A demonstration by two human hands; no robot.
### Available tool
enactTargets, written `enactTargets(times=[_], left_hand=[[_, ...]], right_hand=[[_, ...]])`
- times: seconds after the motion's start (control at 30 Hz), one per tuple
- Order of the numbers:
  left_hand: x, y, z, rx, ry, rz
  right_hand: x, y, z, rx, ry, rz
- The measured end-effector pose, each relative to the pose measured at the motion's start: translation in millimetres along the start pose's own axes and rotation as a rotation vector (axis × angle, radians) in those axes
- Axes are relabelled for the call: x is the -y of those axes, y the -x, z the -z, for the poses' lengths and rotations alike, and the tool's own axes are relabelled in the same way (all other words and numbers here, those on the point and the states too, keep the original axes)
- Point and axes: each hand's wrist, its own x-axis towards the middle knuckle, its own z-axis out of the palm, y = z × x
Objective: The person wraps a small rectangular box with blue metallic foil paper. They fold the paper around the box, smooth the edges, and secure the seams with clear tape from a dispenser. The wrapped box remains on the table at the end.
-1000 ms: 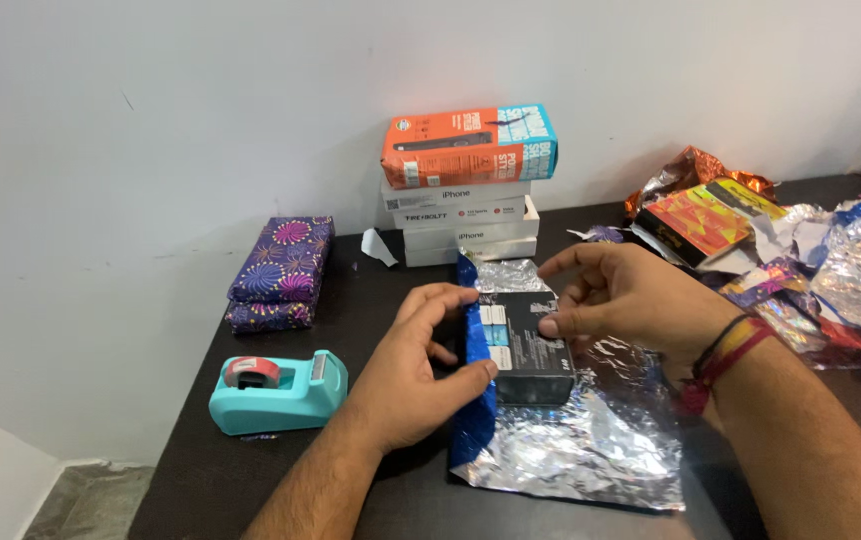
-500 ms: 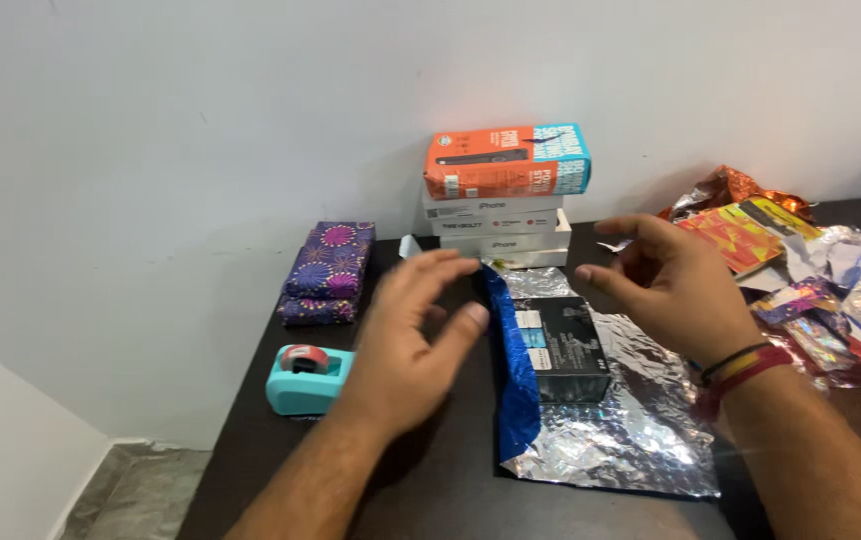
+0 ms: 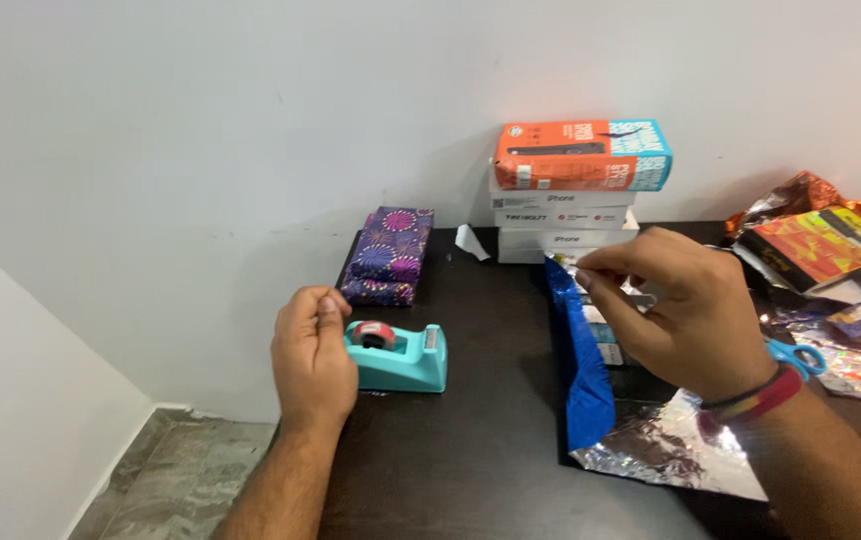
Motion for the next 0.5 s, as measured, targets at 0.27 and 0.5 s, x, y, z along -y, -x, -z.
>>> enactTargets(times=[0.27,0.5], left_hand=[[5,-2,4,0.172,0.092,-0.051],[0,-4,6,0.216,0.228,0.051]], right_hand=[[52,-35,-45,0.416,-0.173,-0.082],[82,-60,-82,0.685,-0.092,-0.173]])
